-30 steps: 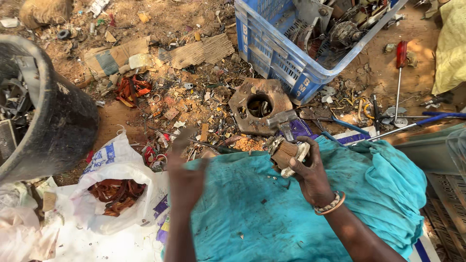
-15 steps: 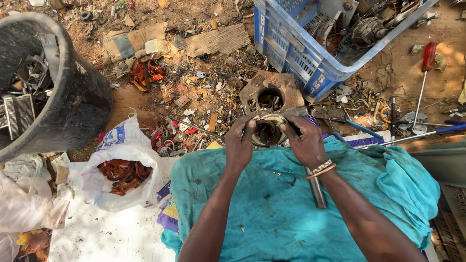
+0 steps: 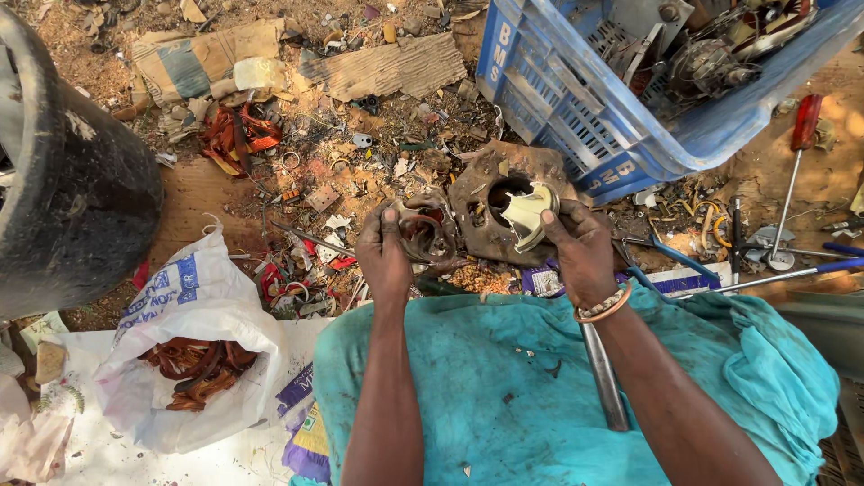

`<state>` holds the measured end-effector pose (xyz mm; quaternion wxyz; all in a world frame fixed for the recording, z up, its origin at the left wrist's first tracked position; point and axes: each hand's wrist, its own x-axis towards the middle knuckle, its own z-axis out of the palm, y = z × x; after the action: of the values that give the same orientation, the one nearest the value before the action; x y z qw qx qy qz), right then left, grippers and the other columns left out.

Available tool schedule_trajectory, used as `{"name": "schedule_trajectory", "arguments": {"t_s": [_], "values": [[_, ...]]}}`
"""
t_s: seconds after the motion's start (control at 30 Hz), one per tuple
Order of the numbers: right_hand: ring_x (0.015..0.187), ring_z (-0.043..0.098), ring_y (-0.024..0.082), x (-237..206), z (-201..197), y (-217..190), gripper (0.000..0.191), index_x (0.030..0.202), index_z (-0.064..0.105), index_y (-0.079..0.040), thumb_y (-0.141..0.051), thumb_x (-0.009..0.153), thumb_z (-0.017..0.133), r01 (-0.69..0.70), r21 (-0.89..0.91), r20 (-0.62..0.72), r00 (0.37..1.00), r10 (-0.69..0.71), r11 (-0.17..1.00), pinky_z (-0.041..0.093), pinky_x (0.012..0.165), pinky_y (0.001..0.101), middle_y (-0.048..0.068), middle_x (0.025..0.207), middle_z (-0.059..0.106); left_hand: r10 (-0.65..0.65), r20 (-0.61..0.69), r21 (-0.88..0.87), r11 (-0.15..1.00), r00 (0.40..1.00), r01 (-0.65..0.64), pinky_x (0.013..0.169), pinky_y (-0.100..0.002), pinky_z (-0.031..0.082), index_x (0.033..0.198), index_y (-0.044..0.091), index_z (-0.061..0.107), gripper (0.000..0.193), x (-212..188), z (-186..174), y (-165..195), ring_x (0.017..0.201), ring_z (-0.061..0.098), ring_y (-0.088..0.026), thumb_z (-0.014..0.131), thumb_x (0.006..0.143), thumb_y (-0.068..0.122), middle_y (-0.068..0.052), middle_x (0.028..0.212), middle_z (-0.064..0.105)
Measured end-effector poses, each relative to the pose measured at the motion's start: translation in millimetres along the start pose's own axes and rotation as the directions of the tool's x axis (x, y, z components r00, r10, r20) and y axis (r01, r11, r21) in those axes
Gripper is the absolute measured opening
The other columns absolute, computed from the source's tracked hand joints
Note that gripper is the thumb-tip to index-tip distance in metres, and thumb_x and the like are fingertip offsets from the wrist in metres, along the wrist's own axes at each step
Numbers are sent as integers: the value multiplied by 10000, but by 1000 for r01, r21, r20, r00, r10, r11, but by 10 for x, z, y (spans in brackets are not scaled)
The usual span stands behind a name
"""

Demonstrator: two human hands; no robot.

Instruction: The person sits on the ground at a scrap yard and dismantles old electric motor armatures. They pull copper windings by hand, strike the motor housings with a hammer, use pliers to pry parts, and place the recovered copper into a white sack while discarding scrap into a blue crate.

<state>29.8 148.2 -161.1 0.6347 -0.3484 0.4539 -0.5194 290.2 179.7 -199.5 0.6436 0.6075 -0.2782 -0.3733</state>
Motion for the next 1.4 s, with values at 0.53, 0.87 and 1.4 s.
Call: {"name": "schedule_trajectory", "arguments": {"t_s": [0.53,0.87,1.4], "values": [[897,641,102,-231,980,356,216,1125,725,-13,-79,935,802,226,-595,239,966,-100,771,560,774,278,62,1012,737,254,-42,181,953,966,-242,839,-308,561,1109,-6,745,252,61,-105,343,940,696,-163,678,1023,221,-107,1023,751],[880,669,90,-317,939,406,261,1143,660,12,-35,908,763,192,-462,226,970,-94,866,604,750,273,46,990,717,247,-317,283,946,916,-157,811,-368,491,998,5,714,283,172,-206,259,900,575,-214,600,1060,257,-91,918,675],[1111,668,200,-484,779,-74,231,1189,656,-29,-60,960,678,5,-168,178,984,25,986,621,879,377,88,1227,685,315,-138,309,914,939,-262,735,-303,536,1189,77,607,207,122,-168,227,862,653,-123,510,1121,247,-41,962,688]]}}
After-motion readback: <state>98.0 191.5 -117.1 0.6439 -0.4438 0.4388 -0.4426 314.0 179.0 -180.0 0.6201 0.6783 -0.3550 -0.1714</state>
